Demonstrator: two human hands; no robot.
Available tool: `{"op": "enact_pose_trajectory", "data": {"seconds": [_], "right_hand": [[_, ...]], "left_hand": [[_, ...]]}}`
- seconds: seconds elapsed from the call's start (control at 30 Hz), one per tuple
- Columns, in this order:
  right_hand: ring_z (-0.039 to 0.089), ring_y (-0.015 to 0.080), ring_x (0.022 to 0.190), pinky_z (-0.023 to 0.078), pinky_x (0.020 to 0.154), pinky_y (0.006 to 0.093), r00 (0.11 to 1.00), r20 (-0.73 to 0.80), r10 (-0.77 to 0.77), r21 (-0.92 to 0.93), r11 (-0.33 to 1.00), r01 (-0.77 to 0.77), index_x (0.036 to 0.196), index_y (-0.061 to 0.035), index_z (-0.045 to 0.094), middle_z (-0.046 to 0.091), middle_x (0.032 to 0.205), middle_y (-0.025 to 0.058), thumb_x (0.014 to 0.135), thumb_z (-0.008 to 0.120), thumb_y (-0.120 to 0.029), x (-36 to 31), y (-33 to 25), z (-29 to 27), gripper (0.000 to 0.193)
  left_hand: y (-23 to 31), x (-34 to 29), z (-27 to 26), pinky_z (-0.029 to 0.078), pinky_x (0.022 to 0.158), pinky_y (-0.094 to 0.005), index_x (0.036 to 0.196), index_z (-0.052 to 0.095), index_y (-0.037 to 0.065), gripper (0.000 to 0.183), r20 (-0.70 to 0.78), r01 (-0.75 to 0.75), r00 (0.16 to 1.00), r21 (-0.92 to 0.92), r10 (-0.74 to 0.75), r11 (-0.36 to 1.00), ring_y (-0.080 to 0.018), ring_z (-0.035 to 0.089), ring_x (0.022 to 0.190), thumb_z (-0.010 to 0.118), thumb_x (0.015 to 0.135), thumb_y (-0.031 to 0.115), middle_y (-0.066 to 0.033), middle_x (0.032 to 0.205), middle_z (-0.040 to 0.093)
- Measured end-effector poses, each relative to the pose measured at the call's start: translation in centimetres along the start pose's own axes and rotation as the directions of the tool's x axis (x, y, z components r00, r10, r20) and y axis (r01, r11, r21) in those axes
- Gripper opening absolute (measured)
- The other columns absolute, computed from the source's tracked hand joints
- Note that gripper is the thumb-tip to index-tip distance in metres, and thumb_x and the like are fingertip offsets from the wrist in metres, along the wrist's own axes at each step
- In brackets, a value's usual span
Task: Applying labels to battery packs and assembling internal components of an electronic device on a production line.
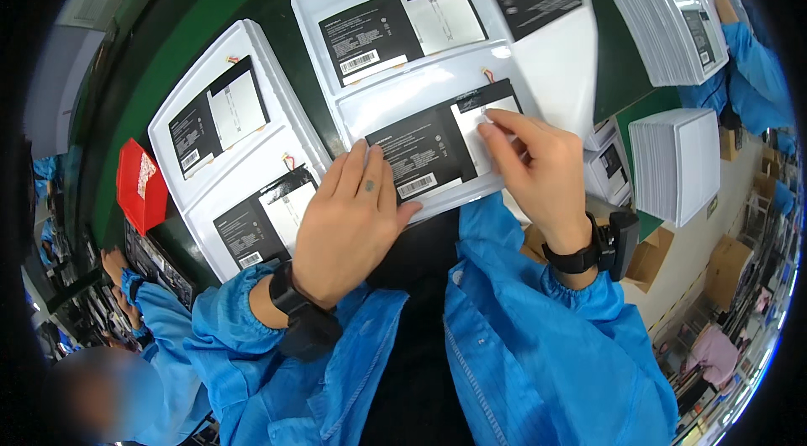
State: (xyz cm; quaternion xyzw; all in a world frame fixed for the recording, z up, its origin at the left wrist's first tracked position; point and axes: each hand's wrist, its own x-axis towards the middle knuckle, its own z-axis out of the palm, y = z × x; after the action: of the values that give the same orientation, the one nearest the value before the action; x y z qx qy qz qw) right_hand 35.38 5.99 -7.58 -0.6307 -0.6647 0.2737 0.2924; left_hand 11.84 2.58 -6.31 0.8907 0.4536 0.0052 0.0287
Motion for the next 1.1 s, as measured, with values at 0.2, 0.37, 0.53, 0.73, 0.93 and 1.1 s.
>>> {"op": "enact_pose_trajectory", "data": {"seconds": [0.2, 0.37, 0.53, 0.73, 0.93, 1.1], "right_hand": [[0.068, 0.0275, 0.096, 0.054, 0.078, 0.0342, 0.944, -0.227, -0.238, -0.325, 0.933, 0.157, 0.118, 0.0028, 0.068, 0.066, 0.126, 0.0174, 0.089, 0.076, -0.017, 2.0, 3.2, -0.4, 0.036], [0.067, 0.0195, 0.081, 0.054, 0.071, 0.0299, 0.970, -0.241, -0.038, -0.162, 0.987, -0.002, 0.113, 0.0035, 0.072, 0.070, 0.121, 0.0152, 0.088, 0.076, -0.015, 3.7, 6.1, -0.5, 0.032], [0.069, 0.0169, 0.079, 0.055, 0.069, 0.0269, 0.958, -0.270, -0.099, -0.129, 0.989, 0.066, 0.100, 0.0043, 0.076, 0.072, 0.120, 0.0108, 0.086, 0.075, -0.008, 4.8, 6.5, -1.2, 0.019], [0.070, 0.0172, 0.087, 0.055, 0.073, 0.0248, 0.950, -0.270, -0.158, -0.146, 0.982, 0.122, 0.095, 0.0072, 0.076, 0.074, 0.118, 0.0102, 0.084, 0.072, -0.002, 4.9, 4.4, -1.7, 0.015], [0.070, 0.0145, 0.092, 0.056, 0.080, 0.0265, 0.946, -0.324, -0.027, 0.021, 0.999, 0.036, 0.104, 0.0039, 0.077, 0.074, 0.119, 0.0152, 0.088, 0.073, -0.003, 2.9, 1.2, -4.7, 0.018], [0.071, 0.0162, 0.095, 0.057, 0.084, 0.0276, 0.954, -0.296, -0.034, 0.219, 0.970, 0.102, 0.106, 0.0039, 0.076, 0.073, 0.119, 0.0159, 0.089, 0.072, -0.001, 4.0, -0.3, -3.2, 0.018]], "left_hand": [[2.4, 1.4, 3.2, 0.029, 0.122, -0.0507, 0.146, 0.047, -0.005, 0.109, -0.030, 0.087, 0.994, -0.332, -0.103, 0.939, -0.0416, 0.031, 0.149, 0.075, 0.070, 0.068, -0.0308, 0.157, 0.034], [2.6, 1.5, 3.8, 0.033, 0.120, -0.0489, 0.141, 0.052, -0.004, 0.091, -0.099, -0.255, 0.965, -0.555, 0.241, 0.792, -0.0402, 0.039, 0.145, 0.073, 0.079, 0.060, -0.0259, 0.153, 0.043], [-2.8, 2.3, 1.4, 0.042, 0.107, -0.0537, 0.087, 0.066, 0.000, 0.035, -0.316, 0.339, 0.867, -0.190, -0.385, 0.921, -0.0517, 0.052, 0.127, 0.083, 0.080, 0.029, -0.0314, 0.132, 0.058], [-6.1, 1.8, 2.5, 0.021, 0.116, -0.0685, 0.084, 0.071, -0.002, 0.029, -0.212, 0.410, 0.874, -0.164, -0.438, 0.897, -0.0612, 0.029, 0.139, 0.066, 0.091, 0.025, -0.0344, 0.145, 0.045], [-6.0, 1.0, 0.1, 0.035, 0.112, -0.0553, 0.077, 0.065, -0.006, 0.020, -0.358, 0.346, 0.818, -0.321, -0.451, 0.882, -0.0542, 0.041, 0.133, 0.065, 0.087, 0.011, -0.0323, 0.136, 0.051], [-6.2, -0.6, -1.7, 0.050, 0.077, -0.0428, 0.079, 0.062, -0.005, 0.014, -0.326, 0.364, 0.716, -0.580, -0.617, 0.729, -0.0357, 0.060, 0.093, 0.065, 0.088, 0.005, -0.0216, 0.104, 0.062]]}}
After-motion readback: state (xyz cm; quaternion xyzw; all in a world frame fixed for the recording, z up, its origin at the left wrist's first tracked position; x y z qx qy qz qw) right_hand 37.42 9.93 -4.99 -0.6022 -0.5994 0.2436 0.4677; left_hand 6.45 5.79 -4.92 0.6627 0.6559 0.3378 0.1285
